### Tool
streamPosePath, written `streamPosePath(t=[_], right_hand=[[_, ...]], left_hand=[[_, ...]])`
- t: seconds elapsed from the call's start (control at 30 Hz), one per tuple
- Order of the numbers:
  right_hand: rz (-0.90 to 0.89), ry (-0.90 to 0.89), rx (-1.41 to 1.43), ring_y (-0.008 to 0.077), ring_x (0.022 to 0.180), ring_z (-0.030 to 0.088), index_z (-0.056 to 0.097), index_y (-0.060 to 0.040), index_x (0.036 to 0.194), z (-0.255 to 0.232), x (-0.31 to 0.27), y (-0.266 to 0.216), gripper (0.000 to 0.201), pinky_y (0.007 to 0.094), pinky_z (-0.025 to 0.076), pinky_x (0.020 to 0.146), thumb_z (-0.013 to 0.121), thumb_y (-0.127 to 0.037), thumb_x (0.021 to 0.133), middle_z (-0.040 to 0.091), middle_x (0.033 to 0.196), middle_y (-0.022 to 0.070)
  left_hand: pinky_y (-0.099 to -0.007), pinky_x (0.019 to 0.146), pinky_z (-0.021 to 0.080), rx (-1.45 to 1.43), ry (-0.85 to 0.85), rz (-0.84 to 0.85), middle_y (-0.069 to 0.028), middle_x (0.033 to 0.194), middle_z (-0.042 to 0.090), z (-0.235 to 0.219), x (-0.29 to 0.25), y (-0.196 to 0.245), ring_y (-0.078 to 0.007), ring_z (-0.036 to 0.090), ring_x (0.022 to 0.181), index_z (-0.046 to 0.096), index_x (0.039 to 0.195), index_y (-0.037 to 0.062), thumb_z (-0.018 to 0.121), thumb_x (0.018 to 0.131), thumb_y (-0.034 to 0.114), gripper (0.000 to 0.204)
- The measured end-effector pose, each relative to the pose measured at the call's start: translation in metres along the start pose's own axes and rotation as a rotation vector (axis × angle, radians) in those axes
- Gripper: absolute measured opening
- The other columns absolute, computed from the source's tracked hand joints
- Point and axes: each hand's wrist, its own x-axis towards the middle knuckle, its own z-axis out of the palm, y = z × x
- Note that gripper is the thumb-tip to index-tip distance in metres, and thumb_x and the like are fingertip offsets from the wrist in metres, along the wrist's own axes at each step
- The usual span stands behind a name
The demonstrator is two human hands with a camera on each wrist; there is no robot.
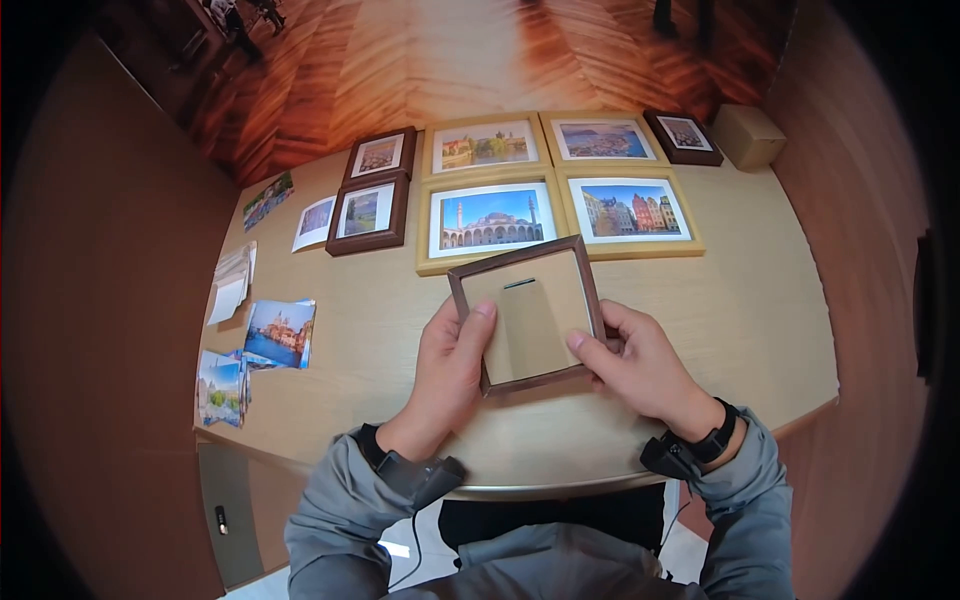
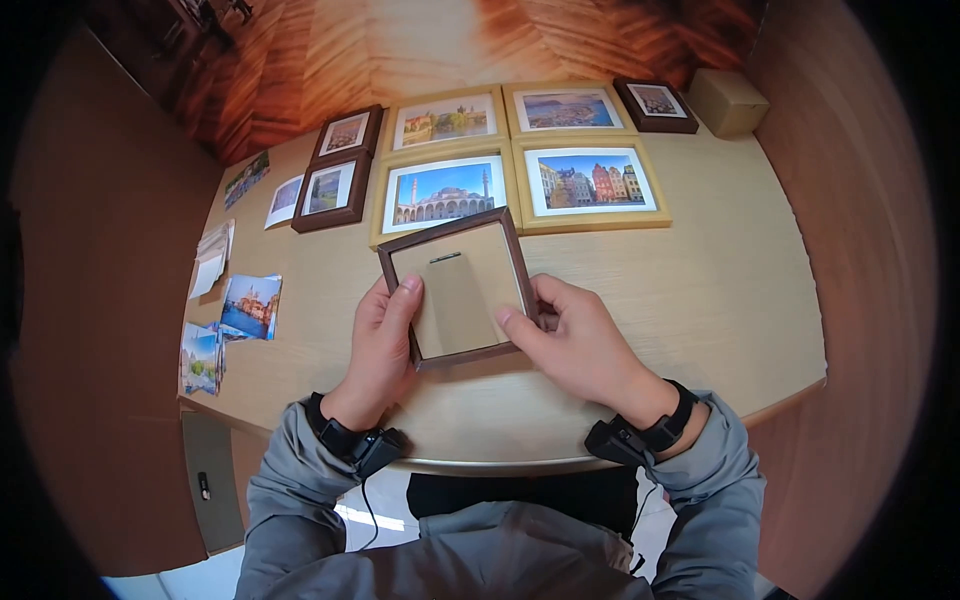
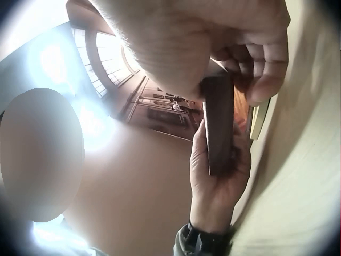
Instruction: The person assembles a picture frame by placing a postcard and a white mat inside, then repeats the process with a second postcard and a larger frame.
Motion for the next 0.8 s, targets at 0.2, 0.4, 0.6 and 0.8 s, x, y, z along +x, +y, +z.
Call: streamPosePath(t=[0.2,0.4,0.6,0.8], right_hand=[[-0.143,0.125,0.043,0.0064,0.066,0.06,0.066,0.0055,0.111,0.005,-0.001,-0.004,0.022,0.0233,0.049,0.058,0.072,-0.013,0.101,0.066,0.087,0.0021],[-0.709,0.437,-0.554,0.018,0.072,0.066,0.071,-0.0009,0.114,-0.003,0.004,-0.003,0.03,0.0293,0.052,0.059,0.082,-0.006,0.087,0.067,0.093,0.009],[-0.842,0.461,-0.783,0.0267,0.08,0.07,0.073,-0.0063,0.122,0.008,0.005,-0.002,0.056,0.0352,0.056,0.064,0.088,-0.005,0.068,0.065,0.098,0.0095],[-1.031,0.481,-1.096,0.0246,0.077,0.067,0.074,-0.0088,0.127,0.018,0.006,-0.005,0.069,0.0344,0.055,0.064,0.092,-0.012,0.061,0.067,0.098,0.0074]], left_hand=[[-0.0326,0.102,0.054,0.124,-0.026,-0.018,-0.0109,0.131,0.067,-0.003,0.005,-0.005,-0.0159,0.063,0.122,0.056,0.138,0.0009,0.052,0.114,0.03,0.038],[-0.0292,0.09,0.054,0.45,0.151,0.262,-0.0087,0.118,0.062,-0.004,-0.005,-0.003,-0.0145,0.063,0.104,0.054,0.125,0.0009,0.07,0.102,0.007,0.029],[-0.033,0.104,0.053,0.312,-0.33,0.207,-0.0118,0.133,0.061,0.014,-0.019,0.002,-0.0189,0.063,0.122,0.053,0.142,-0.0005,0.065,0.103,0.003,0.041],[-0.0327,0.106,0.054,-0.034,-0.256,0.008,-0.0123,0.133,0.064,0.007,-0.017,-0.002,-0.0174,0.065,0.12,0.055,0.14,-0.0026,0.071,0.102,0.008,0.042]])
